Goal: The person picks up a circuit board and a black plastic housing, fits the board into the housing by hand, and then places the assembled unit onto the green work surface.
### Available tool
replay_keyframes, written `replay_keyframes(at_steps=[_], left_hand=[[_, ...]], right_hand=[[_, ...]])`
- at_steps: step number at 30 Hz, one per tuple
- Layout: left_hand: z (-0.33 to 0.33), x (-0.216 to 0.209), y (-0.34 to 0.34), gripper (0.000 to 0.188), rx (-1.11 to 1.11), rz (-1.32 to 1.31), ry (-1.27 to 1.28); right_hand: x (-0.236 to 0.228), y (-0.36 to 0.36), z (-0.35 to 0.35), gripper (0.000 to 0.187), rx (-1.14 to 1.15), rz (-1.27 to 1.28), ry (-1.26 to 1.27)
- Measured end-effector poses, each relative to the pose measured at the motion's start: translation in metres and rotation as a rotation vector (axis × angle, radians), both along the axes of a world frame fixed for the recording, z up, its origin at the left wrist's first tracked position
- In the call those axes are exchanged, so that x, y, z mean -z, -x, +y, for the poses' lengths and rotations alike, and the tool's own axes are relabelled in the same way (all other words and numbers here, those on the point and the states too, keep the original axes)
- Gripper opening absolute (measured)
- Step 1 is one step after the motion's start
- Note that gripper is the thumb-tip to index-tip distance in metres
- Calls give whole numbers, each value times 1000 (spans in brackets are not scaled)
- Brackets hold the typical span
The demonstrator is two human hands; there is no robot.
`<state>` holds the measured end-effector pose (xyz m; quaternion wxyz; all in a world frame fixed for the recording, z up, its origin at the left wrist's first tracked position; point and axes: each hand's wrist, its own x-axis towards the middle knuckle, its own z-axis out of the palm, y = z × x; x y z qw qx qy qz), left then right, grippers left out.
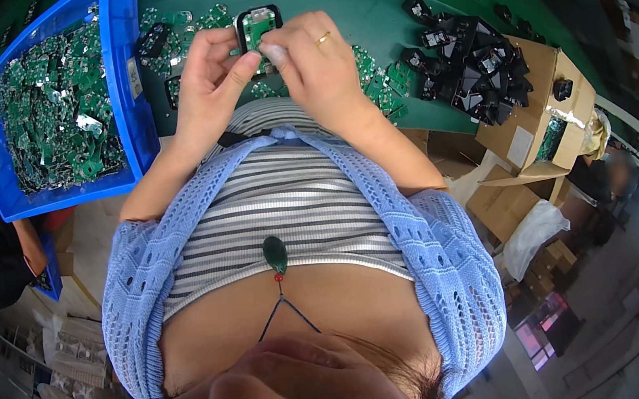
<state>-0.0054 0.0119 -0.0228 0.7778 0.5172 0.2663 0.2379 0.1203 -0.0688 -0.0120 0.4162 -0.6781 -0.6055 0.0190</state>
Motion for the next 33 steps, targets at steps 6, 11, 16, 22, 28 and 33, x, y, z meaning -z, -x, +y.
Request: replay_keyframes(at_steps=[6,11,16,22,28,33], left_hand=[[27,55,-13,18,-196,165,314],[66,119,-21,17,-343,148,290],[90,153,-29,18,-387,249,192],[128,184,-18,22,-603,568,-340],[187,191,-71,19,-683,518,-449],[204,222,-108,39,-635,788,-870]], right_hand=[[30,-15,32,20,-168,218,149],[111,-59,118,25,151,414,240],[176,-55,242,31,474,-195,308],[209,-53,301,34,184,133,824],[210,-112,247,9,7,824,166],[166,-131,168,10,-36,863,179]])
